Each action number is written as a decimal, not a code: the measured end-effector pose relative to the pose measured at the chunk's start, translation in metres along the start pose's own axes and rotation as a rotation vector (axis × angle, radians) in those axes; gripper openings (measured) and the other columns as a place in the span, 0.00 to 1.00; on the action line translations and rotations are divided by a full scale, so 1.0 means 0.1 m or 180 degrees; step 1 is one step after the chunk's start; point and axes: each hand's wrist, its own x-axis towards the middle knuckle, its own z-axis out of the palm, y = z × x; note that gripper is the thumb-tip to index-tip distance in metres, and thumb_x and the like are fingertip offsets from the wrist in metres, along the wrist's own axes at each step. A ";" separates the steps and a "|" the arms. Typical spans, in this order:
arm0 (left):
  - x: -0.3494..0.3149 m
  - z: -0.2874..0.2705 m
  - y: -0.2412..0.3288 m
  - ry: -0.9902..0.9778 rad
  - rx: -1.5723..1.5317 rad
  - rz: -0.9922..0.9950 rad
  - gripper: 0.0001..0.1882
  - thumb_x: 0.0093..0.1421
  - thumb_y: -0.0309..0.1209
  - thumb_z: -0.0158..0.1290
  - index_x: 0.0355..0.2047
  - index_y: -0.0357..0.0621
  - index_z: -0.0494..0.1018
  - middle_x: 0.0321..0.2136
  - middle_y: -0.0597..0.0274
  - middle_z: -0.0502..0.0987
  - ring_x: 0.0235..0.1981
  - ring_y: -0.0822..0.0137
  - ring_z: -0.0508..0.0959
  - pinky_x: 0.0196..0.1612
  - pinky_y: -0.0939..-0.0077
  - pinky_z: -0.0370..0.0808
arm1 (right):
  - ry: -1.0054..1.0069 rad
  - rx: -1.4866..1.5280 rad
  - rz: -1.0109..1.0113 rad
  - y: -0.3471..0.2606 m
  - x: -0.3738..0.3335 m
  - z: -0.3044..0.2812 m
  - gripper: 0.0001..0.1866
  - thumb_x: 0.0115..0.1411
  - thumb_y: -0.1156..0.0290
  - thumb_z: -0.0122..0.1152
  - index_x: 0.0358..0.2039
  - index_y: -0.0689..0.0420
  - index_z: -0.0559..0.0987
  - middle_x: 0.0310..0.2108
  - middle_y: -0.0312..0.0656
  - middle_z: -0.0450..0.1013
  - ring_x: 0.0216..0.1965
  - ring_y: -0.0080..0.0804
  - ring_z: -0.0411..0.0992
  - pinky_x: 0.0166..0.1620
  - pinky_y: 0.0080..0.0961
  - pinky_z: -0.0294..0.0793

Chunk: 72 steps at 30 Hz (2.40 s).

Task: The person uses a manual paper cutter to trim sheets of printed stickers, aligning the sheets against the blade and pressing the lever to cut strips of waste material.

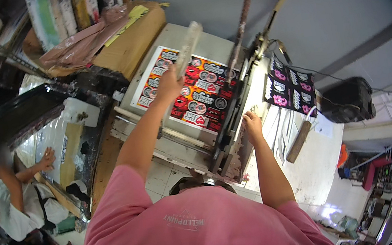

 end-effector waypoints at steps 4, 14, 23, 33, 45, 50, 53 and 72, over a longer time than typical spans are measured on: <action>-0.38 -0.66 0.42 0.0469 -0.0326 -0.0171 0.20 0.60 0.34 0.62 0.44 0.35 0.69 0.31 0.37 0.80 0.35 0.38 0.82 0.36 0.51 0.77 | 0.0102 -0.0042 0.0187 -0.09 -0.03 0.12 0.22 0.68 0.72 0.58 0.60 0.66 0.73 0.53 0.45 0.75 0.49 0.31 0.75 0.47 0.25 0.77; -1.77 -1.43 0.82 0.1616 -0.1460 -0.0898 0.17 0.64 0.32 0.64 0.46 0.34 0.73 0.36 0.61 0.80 0.37 0.73 0.78 0.40 0.78 0.75 | 0.0083 0.0232 -0.0069 0.15 0.13 0.15 0.17 0.67 0.76 0.57 0.54 0.68 0.75 0.33 0.36 0.75 0.25 0.18 0.67 0.29 0.17 0.68; -2.69 -1.57 0.88 0.2147 -0.1460 -0.1902 0.16 0.60 0.33 0.68 0.42 0.35 0.78 0.34 0.65 0.79 0.32 0.79 0.73 0.34 0.82 0.69 | 0.0093 -0.0121 -0.0237 0.21 0.24 0.17 0.20 0.67 0.74 0.59 0.57 0.69 0.74 0.33 0.37 0.75 0.25 0.20 0.68 0.29 0.18 0.69; -3.02 -1.43 0.75 0.2535 -0.1438 -0.1943 0.14 0.61 0.36 0.67 0.39 0.39 0.79 0.30 0.70 0.76 0.31 0.78 0.71 0.35 0.81 0.68 | -0.0143 0.0347 0.0035 -0.12 0.04 0.12 0.12 0.68 0.75 0.57 0.49 0.67 0.76 0.29 0.34 0.71 0.27 0.20 0.68 0.29 0.19 0.69; -1.16 -0.54 1.17 0.0282 -0.0939 -0.0838 0.17 0.71 0.39 0.51 0.32 0.37 0.77 0.25 0.59 0.80 0.27 0.68 0.79 0.33 0.70 0.73 | -0.0027 0.0519 0.0231 0.16 0.17 -0.04 0.23 0.68 0.73 0.57 0.61 0.68 0.70 0.39 0.37 0.74 0.33 0.22 0.71 0.35 0.20 0.74; 0.13 0.06 -1.35 0.0603 0.0538 -0.2440 0.19 0.63 0.42 0.54 0.39 0.34 0.80 0.34 0.46 0.84 0.42 0.49 0.84 0.45 0.57 0.79 | -0.0116 0.0316 0.0071 -0.15 -0.02 0.16 0.24 0.67 0.72 0.58 0.62 0.65 0.70 0.49 0.45 0.76 0.40 0.31 0.75 0.39 0.28 0.77; 0.46 0.15 -1.85 -0.1996 0.2712 -0.0847 0.27 0.66 0.48 0.50 0.49 0.35 0.79 0.49 0.39 0.80 0.51 0.42 0.80 0.55 0.48 0.75 | 0.0203 -0.0181 0.0542 -0.20 -0.33 0.00 0.29 0.60 0.69 0.62 0.60 0.68 0.73 0.51 0.60 0.76 0.53 0.50 0.76 0.56 0.37 0.73; 0.33 -0.14 -1.97 -0.1704 0.1864 -0.1661 0.47 0.65 0.67 0.38 0.42 0.26 0.79 0.44 0.31 0.80 0.51 0.33 0.78 0.54 0.47 0.72 | 0.0554 -0.0434 0.0249 -0.67 -0.87 0.17 0.21 0.56 0.68 0.58 0.46 0.70 0.77 0.40 0.66 0.77 0.45 0.65 0.75 0.50 0.50 0.74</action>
